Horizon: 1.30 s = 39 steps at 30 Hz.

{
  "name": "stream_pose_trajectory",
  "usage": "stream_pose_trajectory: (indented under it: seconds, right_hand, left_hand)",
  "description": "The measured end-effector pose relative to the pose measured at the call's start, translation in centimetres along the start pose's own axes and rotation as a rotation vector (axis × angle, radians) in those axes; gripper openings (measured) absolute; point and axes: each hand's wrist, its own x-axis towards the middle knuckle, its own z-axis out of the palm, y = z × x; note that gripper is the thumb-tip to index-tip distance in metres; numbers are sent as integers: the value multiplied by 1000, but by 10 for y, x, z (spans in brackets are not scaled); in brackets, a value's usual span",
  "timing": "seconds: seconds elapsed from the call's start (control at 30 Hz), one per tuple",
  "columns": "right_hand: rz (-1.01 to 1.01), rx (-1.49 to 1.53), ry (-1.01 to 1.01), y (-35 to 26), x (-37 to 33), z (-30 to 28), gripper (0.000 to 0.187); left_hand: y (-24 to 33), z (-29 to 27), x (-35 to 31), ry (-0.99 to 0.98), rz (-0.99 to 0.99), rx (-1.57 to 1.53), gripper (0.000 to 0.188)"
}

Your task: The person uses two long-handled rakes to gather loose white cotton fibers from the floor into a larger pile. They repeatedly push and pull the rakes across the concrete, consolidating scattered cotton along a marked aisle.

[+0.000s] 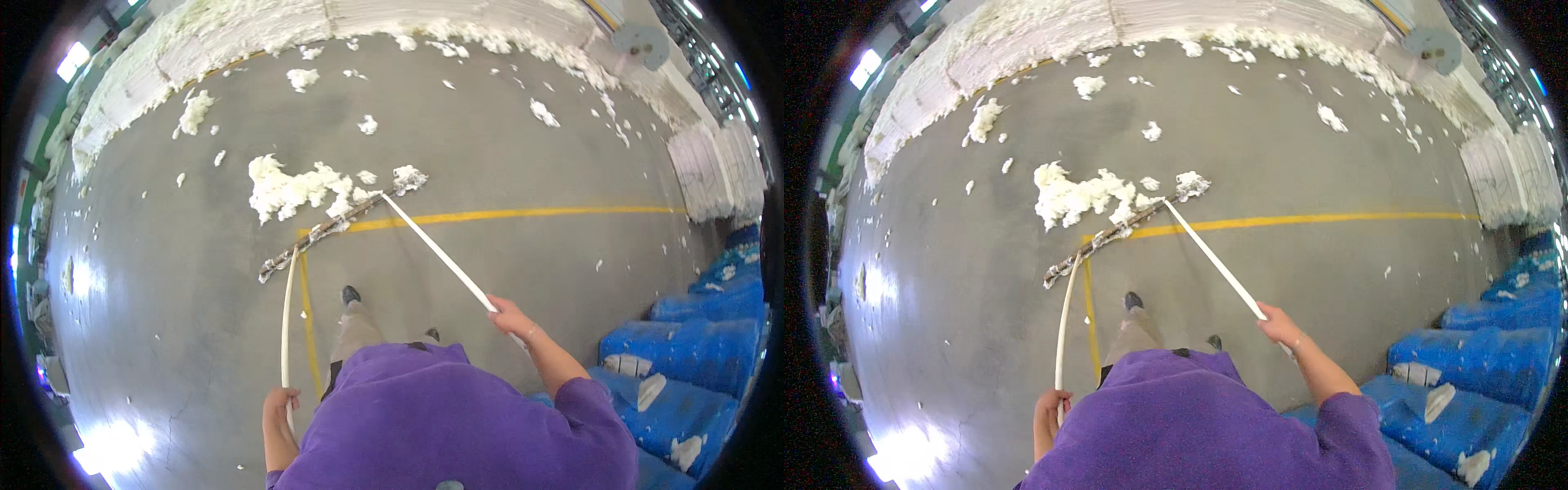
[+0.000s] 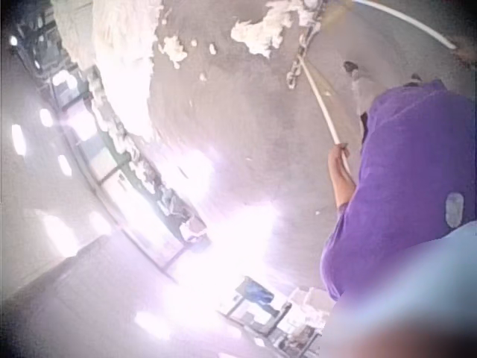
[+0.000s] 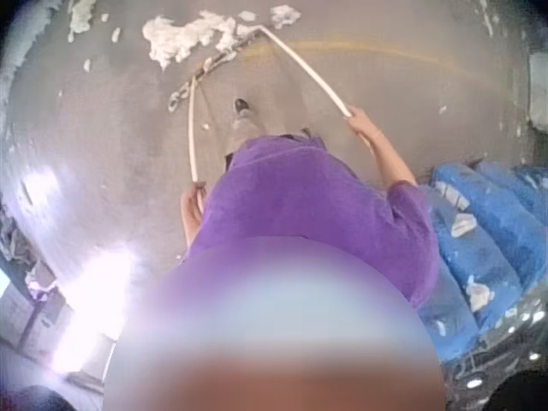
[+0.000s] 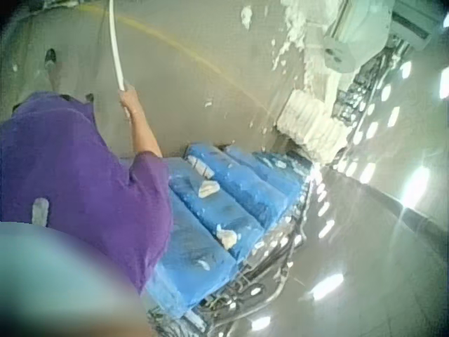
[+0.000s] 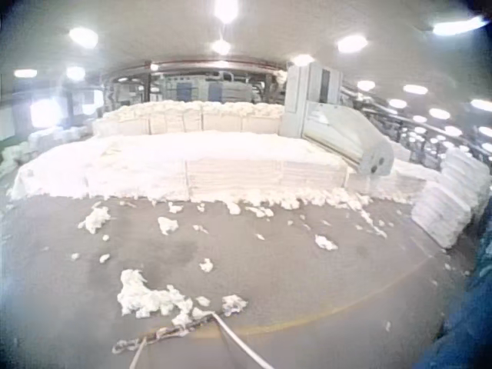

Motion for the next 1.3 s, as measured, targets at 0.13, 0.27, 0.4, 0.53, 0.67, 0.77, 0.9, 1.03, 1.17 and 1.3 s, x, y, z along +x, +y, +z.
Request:
stream_pose_trajectory:
  seconds: [0.13,0.27,0.4,0.53,0.67,0.77,0.9,1.03,1.17,1.3]
  right_hand:
    - [-90,113,-42,-105,116,49,54]
    - [-7,190,-49,-201,189,92,55]
    - [21,234,-68,-243,202,100,55]
    - [32,250,-61,-267,196,97,54]
    - [128,177,-38,-295,204,102,54]
    - [139,153,-63,-321,225,93,54]
    - [89,96,-70,-373,277,70,52]
    - [66,86,-115,-455,350,41,53]
    - [103,110,-110,-538,432,21,55]
    - [104,131,-152,-632,528,13,59]
  left_hand:
    - [78,-47,49,15,74,142,12]
    - [138,-104,71,24,146,39,11]
    - [173,-144,84,17,106,123,12]
    - [202,-154,117,12,132,-4,13]
    - [243,-154,150,23,118,182,13]
    - [287,-146,149,36,110,152,14]
    - [384,-133,125,194,168,241,16]
    - [494,-144,136,181,143,377,17]
    - [562,-164,200,89,106,294,18]
    - [642,-190,267,42,88,66,18]
